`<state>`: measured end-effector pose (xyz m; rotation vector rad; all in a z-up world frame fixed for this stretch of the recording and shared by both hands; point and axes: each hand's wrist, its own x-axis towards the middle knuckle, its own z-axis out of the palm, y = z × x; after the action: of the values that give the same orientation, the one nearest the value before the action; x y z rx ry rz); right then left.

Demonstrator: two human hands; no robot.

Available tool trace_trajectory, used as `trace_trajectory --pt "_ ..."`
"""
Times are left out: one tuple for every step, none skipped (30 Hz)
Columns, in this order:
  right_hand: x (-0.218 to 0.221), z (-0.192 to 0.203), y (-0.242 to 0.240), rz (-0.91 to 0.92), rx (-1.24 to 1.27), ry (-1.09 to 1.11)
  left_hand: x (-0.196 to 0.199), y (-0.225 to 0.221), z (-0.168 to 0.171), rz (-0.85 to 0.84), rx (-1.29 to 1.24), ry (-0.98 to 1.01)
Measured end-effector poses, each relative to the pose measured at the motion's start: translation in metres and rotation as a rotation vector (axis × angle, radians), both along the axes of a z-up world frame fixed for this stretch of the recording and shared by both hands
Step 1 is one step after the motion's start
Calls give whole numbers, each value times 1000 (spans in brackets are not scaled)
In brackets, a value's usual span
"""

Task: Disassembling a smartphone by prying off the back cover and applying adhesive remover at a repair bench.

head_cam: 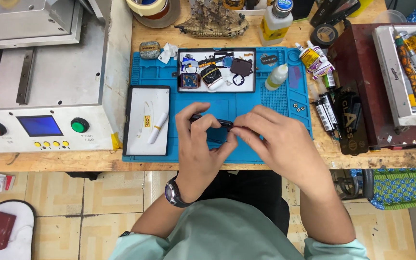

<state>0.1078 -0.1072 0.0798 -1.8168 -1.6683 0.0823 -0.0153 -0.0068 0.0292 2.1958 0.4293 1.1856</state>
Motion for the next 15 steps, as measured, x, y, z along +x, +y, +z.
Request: trace_trajectory --pt "0 -2 0 0 3 7 0 -1 2 18 17 18" --pt "0 -4 0 0 7 14 -1 -1 3 37 35 37" --pt "0 -5 0 -3 8 16 -2 -1 6 34 36 39" --pt "0 -6 -1 -14 -3 8 -3 -1 9 52 79 70" --pt "0 -7 -2 -25 -14 0 -4 -1 12 69 123 100" --pt "0 -8 -2 -34 -14 11 -6 -1 16 59 124 111" --pt "0 -9 -3 -37 -42 -28 -8 -1 20 50 128 145" --pt "0 -11 -4 -42 -70 -64 -10 -1 24 37 133 181" --pt "-3 -13 -6 -54 -71 -49 -12 -1 24 24 134 195" --pt "-3 -15 -6 -51 -76 -46 -12 -1 25 15 128 203" --pt "-4 -16 -7 -47 -80 -43 -13 -1 26 6 122 212" --pt "-5 -16 -7 -51 -78 -39 -14 -2 27 3 125 215" --pt "-7 -15 -7 -58 -83 -38 -16 -2 28 -12 101 244" --pt "-8 -15 -7 -64 -89 -39 -17 -2 29 -25 76 272" --pt "-7 -17 -6 -66 -86 -38 -18 -2 30 -27 79 274"
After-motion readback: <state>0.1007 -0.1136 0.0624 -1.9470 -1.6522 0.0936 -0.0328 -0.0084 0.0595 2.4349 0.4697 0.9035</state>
